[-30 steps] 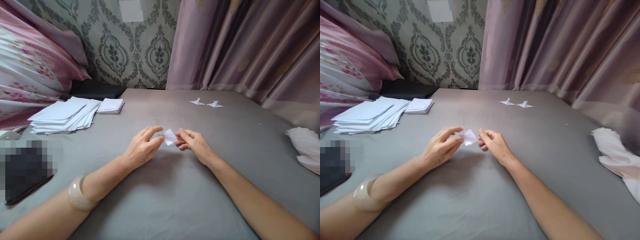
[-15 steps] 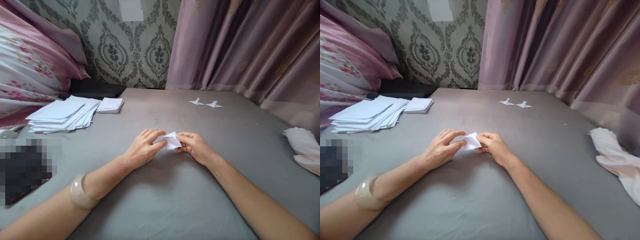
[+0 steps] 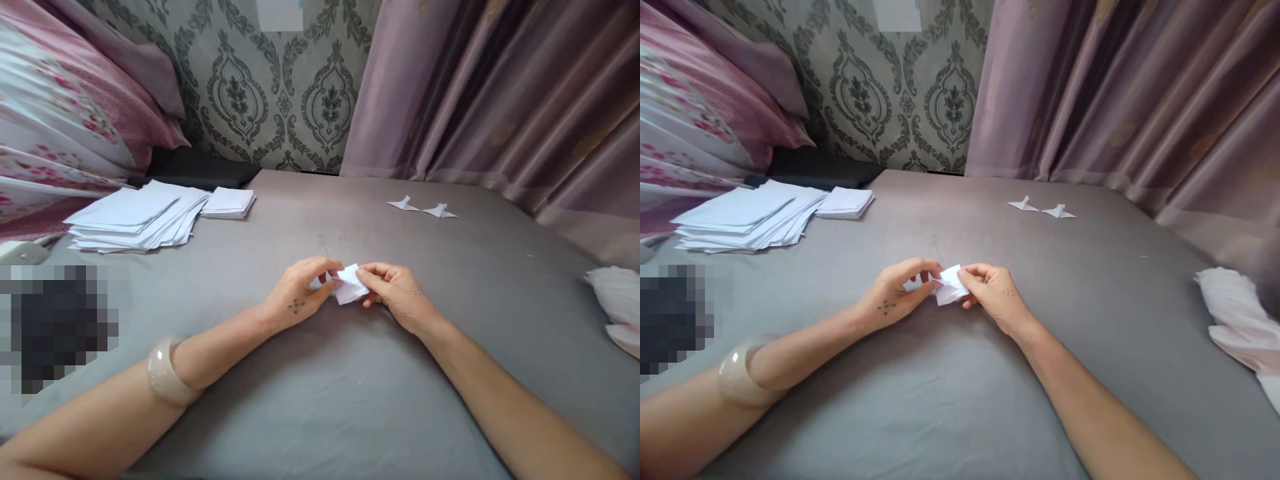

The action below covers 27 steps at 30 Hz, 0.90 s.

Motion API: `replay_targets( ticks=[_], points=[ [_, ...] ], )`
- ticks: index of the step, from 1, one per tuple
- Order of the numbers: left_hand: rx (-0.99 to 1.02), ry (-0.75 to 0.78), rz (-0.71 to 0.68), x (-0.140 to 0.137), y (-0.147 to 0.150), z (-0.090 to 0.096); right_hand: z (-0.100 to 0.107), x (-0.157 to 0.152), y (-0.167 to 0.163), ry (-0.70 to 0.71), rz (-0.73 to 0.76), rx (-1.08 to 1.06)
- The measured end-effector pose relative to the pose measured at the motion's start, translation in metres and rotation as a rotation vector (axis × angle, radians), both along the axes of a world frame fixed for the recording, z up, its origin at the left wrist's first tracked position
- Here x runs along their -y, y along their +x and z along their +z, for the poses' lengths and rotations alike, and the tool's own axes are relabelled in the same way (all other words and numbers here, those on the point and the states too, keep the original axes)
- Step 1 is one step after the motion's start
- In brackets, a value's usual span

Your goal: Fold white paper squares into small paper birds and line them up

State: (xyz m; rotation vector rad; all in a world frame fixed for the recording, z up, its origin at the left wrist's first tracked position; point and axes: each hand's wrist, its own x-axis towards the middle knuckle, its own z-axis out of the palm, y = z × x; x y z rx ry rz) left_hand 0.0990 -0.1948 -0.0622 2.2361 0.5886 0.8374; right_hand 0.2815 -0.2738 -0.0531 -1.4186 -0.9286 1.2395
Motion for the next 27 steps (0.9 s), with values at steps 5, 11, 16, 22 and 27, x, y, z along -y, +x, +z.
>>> replay_targets(
  ticks=[5,11,16,22,27],
  points=[
    [0.194,-0.528,0.041,-0.005,0.004,0.000,-0.005,-0.003,0.003,0.022,-0.073,-0.031],
    [0.385,-0.936,0.030,-0.009,0.004,0.000,-0.006,-0.003,0.000,-0.036,-0.085,0.097],
    [0.456,-0.917,0.043,-0.007,0.006,-0.002,-0.006,-0.001,-0.011,0.028,0.011,0.379],
    [0.479,-0.925,0.030,-0.009,0.007,-0.006,0.003,0.001,-0.014,0.183,0.024,0.451],
    [0.504,-0.990,0.002,-0.008,0.008,-0.004,0.005,0.003,-0.016,0.108,0.098,0.282]
  ],
)
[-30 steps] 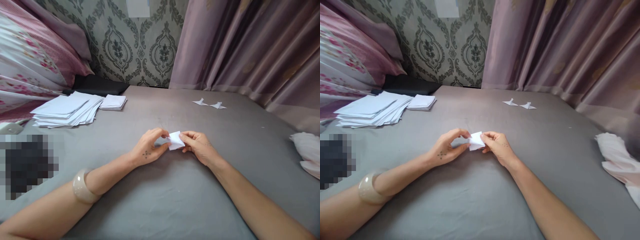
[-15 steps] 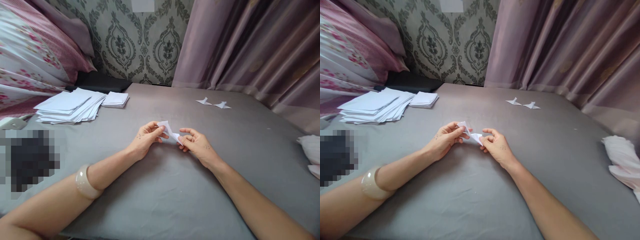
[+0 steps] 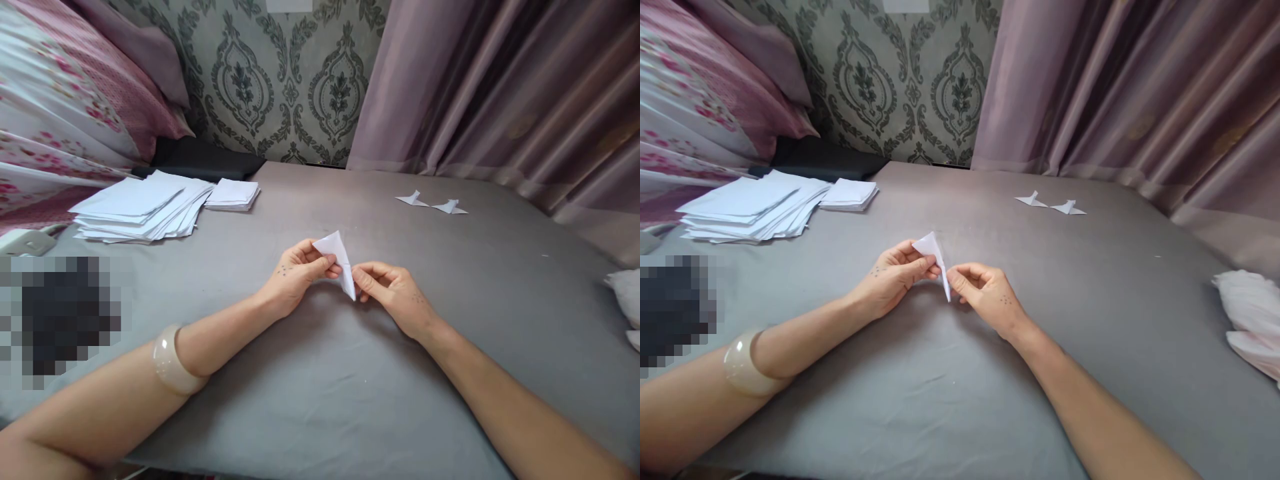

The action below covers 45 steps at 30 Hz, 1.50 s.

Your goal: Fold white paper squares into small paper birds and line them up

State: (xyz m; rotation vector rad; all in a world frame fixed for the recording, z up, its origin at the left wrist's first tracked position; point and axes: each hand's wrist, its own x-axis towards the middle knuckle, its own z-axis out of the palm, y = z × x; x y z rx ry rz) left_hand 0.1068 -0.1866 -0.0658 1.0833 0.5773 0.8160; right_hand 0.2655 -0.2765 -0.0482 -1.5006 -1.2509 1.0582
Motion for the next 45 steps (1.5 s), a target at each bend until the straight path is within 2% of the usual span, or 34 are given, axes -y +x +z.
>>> replay_targets(
  ticks=[6,11,14,19,23,26,29,33,35,39,45],
  points=[
    [0.020,-0.016,-0.071,0.003,0.001,0.002,-0.006,-0.002,-0.006,0.028,-0.065,-0.049],
    [0.004,-0.001,-0.097,0.003,0.001,0.001,-0.002,-0.001,-0.010,0.019,-0.012,-0.179],
    [-0.020,-0.009,-0.104,0.004,0.002,0.002,-0.003,-0.003,-0.011,0.019,-0.009,-0.184],
    [-0.130,0.005,0.032,0.006,0.004,0.005,-0.005,-0.010,-0.013,0.043,-0.128,-0.139],
    [-0.240,0.159,0.127,0.008,0.005,0.008,-0.004,-0.014,-0.012,0.050,-0.244,-0.075],
    [-0.258,0.265,0.042,0.009,0.006,0.007,-0.006,-0.015,-0.010,0.061,-0.274,-0.034],
    [-0.237,0.199,-0.011,0.008,0.006,0.004,-0.012,-0.015,-0.006,0.079,-0.287,0.035],
    [-0.217,0.030,0.039,0.002,0.003,0.001,-0.020,-0.016,0.004,0.105,-0.392,0.264],
    [-0.202,-0.025,0.066,-0.002,0.002,0.000,-0.023,-0.017,0.009,0.097,-0.390,0.319],
    [-0.176,-0.063,0.093,-0.006,0.001,-0.005,-0.023,-0.018,0.011,0.077,-0.337,0.211],
    [-0.209,-0.038,0.178,-0.009,0.001,-0.010,-0.016,-0.015,0.008,0.027,-0.260,0.030]
  ],
)
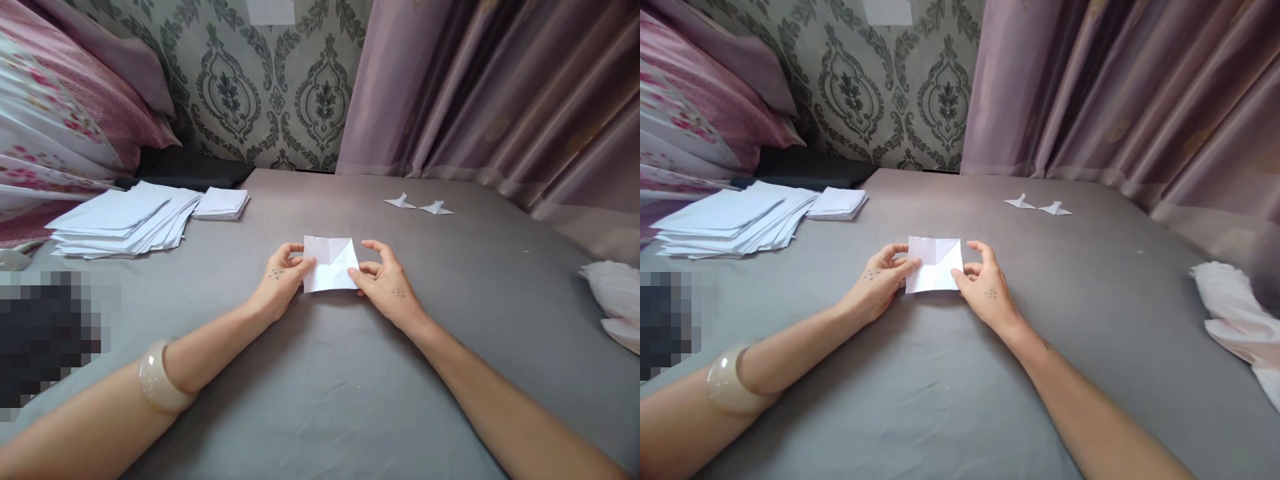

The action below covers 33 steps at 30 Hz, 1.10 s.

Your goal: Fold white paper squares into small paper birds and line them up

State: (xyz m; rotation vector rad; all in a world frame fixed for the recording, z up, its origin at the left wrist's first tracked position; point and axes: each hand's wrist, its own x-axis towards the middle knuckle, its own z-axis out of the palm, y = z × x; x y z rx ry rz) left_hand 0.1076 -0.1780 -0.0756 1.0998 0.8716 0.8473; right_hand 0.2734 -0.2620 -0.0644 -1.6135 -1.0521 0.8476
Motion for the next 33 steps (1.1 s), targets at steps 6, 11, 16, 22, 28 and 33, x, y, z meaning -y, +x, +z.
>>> replay_targets(
  ticks=[6,11,16,22,28,33],
  points=[
    [-0.265,0.184,0.037,-0.006,-0.005,0.008,-0.007,-0.005,0.006,0.053,0.005,0.222],
    [-0.641,0.495,0.020,-0.013,-0.010,0.008,-0.010,-0.007,0.008,0.075,0.048,0.483],
    [-0.850,0.893,0.032,-0.016,-0.016,-0.003,-0.016,-0.001,0.012,0.162,0.167,0.747],
    [-0.838,1.445,-0.230,-0.001,-0.018,0.002,-0.015,0.005,0.011,0.133,0.283,0.945],
    [-0.835,1.439,-0.352,0.005,-0.016,0.005,-0.008,0.008,0.010,0.068,0.319,1.038],
    [-0.835,1.455,-0.378,0.002,-0.019,0.007,-0.005,0.012,0.012,0.089,0.318,0.999]
  ],
)
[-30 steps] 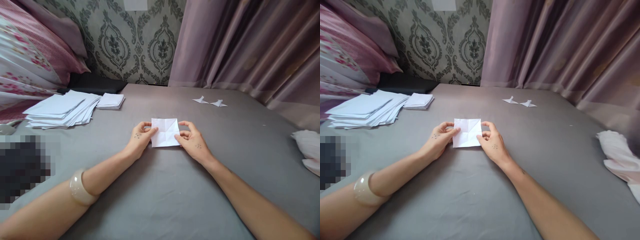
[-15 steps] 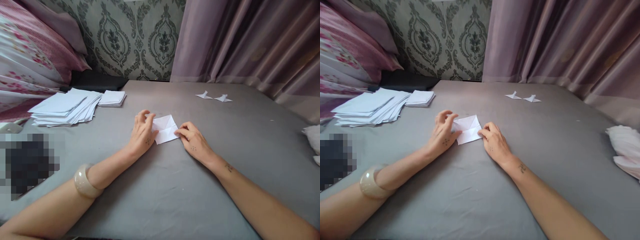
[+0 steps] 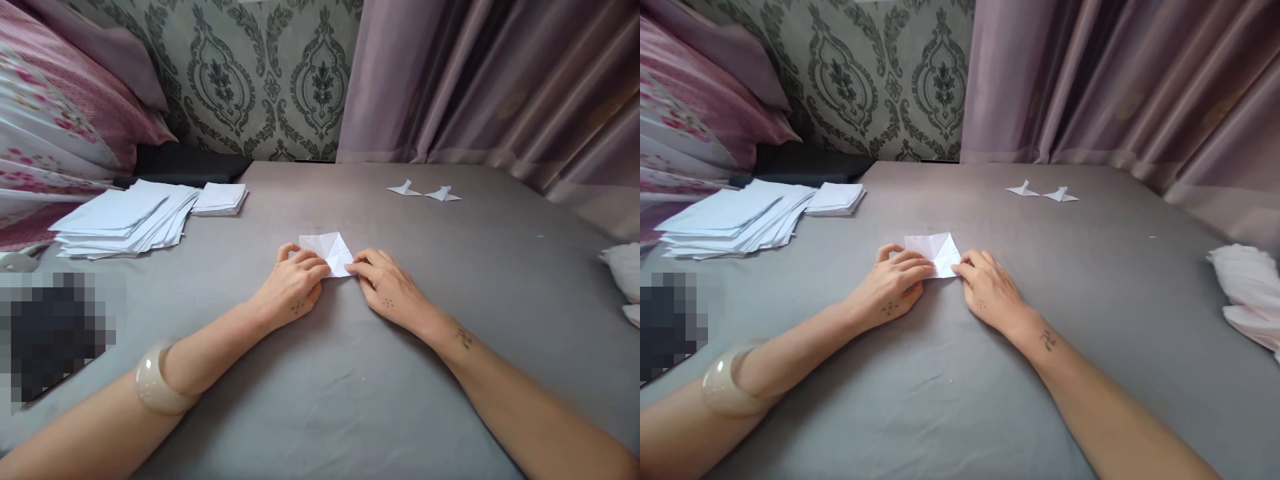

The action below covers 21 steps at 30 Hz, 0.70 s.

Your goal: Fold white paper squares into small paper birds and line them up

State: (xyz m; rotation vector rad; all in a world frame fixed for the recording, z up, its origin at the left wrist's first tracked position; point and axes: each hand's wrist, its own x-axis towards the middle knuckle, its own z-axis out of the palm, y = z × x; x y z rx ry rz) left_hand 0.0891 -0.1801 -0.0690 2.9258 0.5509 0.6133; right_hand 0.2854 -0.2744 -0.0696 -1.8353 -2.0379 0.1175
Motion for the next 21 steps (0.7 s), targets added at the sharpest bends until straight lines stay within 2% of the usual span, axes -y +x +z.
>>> replay_targets(
  ticks=[5,15,21],
  points=[
    [-0.051,-0.072,0.027,-0.004,0.006,0.001,0.002,0.003,-0.001,0.039,-0.017,-0.002],
    [-0.076,-0.105,0.001,-0.014,0.017,0.006,0.001,0.003,-0.004,0.054,-0.046,0.007],
    [-0.026,-0.239,0.128,-0.018,0.026,0.003,-0.002,0.000,-0.005,0.058,-0.100,-0.063]
  ],
)
